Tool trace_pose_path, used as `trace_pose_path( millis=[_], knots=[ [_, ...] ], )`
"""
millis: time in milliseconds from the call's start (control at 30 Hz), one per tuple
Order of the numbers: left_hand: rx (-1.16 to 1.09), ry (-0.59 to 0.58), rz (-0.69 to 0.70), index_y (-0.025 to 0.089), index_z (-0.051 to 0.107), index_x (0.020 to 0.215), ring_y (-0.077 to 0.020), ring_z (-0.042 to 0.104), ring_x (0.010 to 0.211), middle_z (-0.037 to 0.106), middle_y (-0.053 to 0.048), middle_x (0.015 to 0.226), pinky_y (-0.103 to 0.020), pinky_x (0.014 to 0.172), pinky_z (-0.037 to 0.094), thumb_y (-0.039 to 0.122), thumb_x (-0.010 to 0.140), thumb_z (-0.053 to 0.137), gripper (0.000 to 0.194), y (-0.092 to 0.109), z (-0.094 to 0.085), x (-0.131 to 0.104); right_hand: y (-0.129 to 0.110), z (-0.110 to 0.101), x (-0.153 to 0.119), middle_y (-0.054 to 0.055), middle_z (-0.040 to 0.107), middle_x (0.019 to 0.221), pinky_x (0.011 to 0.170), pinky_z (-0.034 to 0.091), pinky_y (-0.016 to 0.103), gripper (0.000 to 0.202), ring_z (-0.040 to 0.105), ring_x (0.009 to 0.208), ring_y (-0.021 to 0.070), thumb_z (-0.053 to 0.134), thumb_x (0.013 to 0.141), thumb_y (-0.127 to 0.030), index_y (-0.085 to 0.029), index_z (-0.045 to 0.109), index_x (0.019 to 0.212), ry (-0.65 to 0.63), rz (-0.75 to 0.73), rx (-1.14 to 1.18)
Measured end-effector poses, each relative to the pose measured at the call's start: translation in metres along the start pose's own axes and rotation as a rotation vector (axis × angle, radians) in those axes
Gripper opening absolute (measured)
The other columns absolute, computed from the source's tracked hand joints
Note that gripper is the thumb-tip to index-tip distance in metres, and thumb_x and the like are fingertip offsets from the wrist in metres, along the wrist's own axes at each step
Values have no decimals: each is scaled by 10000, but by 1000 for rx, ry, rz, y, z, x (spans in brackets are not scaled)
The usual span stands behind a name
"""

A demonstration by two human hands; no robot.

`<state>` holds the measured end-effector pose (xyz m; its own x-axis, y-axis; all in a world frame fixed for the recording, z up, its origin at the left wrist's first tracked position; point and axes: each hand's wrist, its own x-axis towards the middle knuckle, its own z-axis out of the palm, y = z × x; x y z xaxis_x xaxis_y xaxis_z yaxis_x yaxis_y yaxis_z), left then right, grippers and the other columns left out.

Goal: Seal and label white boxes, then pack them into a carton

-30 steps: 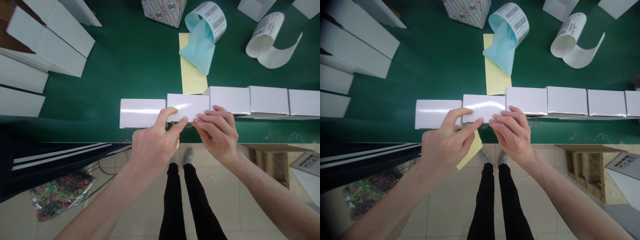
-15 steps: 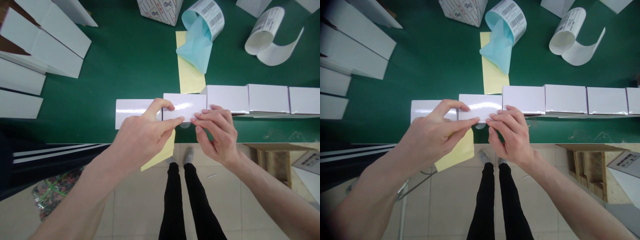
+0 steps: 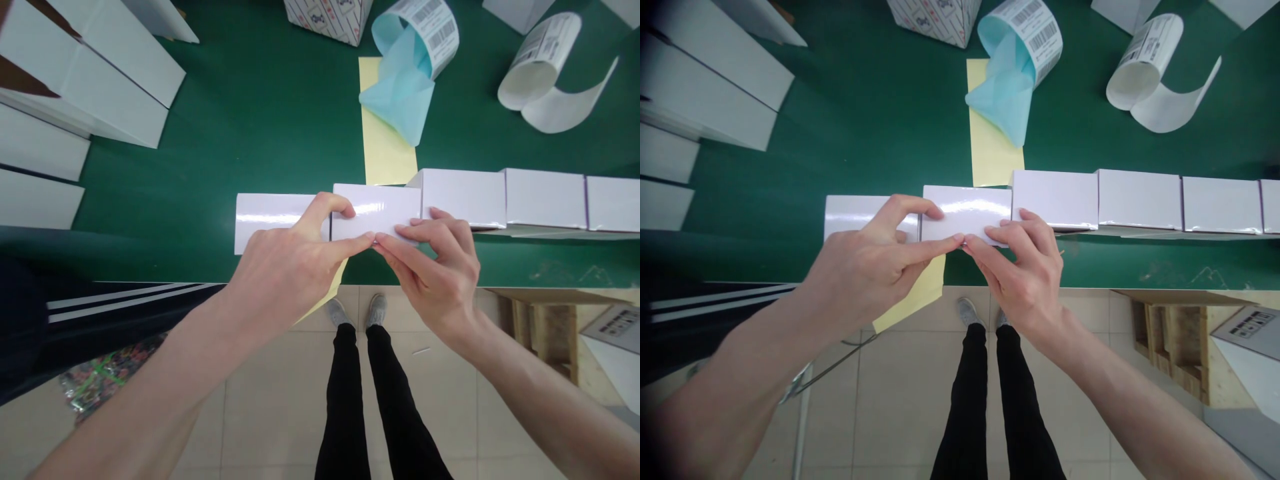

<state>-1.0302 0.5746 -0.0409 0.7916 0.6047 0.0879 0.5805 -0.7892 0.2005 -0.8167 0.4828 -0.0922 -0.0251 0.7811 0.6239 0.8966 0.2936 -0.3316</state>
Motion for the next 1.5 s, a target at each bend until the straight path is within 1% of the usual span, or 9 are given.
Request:
trace_pose_path(
  millis=[333, 667, 867, 1000, 1200, 1267, 1333, 1400, 1500],
  knots=[
    [-82, 26, -23, 393, 701, 1285, -119, 643, 754, 583, -27, 1384, -212, 516, 433, 339, 1023, 468, 355, -3, 3, -1, 4, 8, -4, 0, 732, 984, 1024, 567, 534, 386, 657, 985, 241, 828, 809, -176, -376, 736, 1126, 66, -54, -13],
    [-218, 91, -82, 387, 751, 1204, -96, 667, 760, 589, -25, 1393, -242, 614, 497, 314, 999, 561, 288, -3, 6, -6, -7, 17, 1, 28, 652, 951, 995, 527, 531, 123, 585, 979, 249, 818, 836, -318, -324, 721, 910, 109, 96, -17],
    [-189, 73, -72, 379, 740, 1227, -137, 711, 875, 587, -25, 1420, -250, 678, 555, 327, 1016, 525, 305, 0, 4, -7, 3, 23, -8, 6, 682, 982, 1056, 522, 524, 293, 609, 971, 232, 815, 833, -221, -361, 706, 1067, 133, -60, -57],
    [-169, 72, -52, 356, 732, 1246, -166, 715, 964, 582, -37, 1435, -237, 682, 572, 331, 1022, 507, 318, -2, 5, -8, 6, 16, -9, -6, 701, 1020, 1068, 525, 521, 398, 637, 1009, 231, 779, 851, -162, -385, 686, 1167, 91, -42, -37],
    [-300, 87, -63, 340, 744, 1224, -199, 689, 1118, 590, -45, 1434, -265, 789, 595, 324, 1003, 566, 285, -2, 0, -11, 1, 13, -4, 25, 697, 1002, 1063, 517, 523, 252, 637, 992, 235, 803, 848, -242, -312, 723, 1076, 34, 26, -13],
    [-418, 124, -155, 340, 732, 1240, -184, 689, 1088, 632, -39, 1384, -261, 807, 594, 331, 978, 620, 285, 4, -6, -19, 2, 11, 0, 22, 704, 990, 1070, 510, 532, 244, 637, 996, 235, 780, 862, -212, -316, 728, 1076, 35, 21, -11],
    [-590, 166, -334, 342, 710, 1260, -141, 703, 903, 689, -29, 1292, -232, 691, 584, 356, 953, 661, 311, 16, -13, -31, 2, 0, 2, 25, 721, 1028, 1088, 505, 531, 295, 643, 1029, 233, 726, 887, -140, -313, 725, 1126, -31, 15, 41],
    [-811, 189, -530, 334, 683, 1276, -110, 673, 724, 729, -29, 1197, -211, 552, 546, 401, 951, 658, 333, 31, -17, -43, -3, -20, 0, 27, 744, 1055, 1110, 498, 528, 367, 654, 1052, 228, 687, 887, -68, -295, 716, 1174, -75, 22, 135],
    [-1144, 162, -719, 314, 653, 1273, -126, 678, 709, 744, -43, 1104, -217, 536, 559, 457, 971, 608, 338, 55, -12, -56, -26, -56, -13, 31, 765, 1094, 1136, 476, 555, 423, 669, 1079, 246, 742, 849, -91, -272, 697, 1229, -99, 167, 324]
  ],
)
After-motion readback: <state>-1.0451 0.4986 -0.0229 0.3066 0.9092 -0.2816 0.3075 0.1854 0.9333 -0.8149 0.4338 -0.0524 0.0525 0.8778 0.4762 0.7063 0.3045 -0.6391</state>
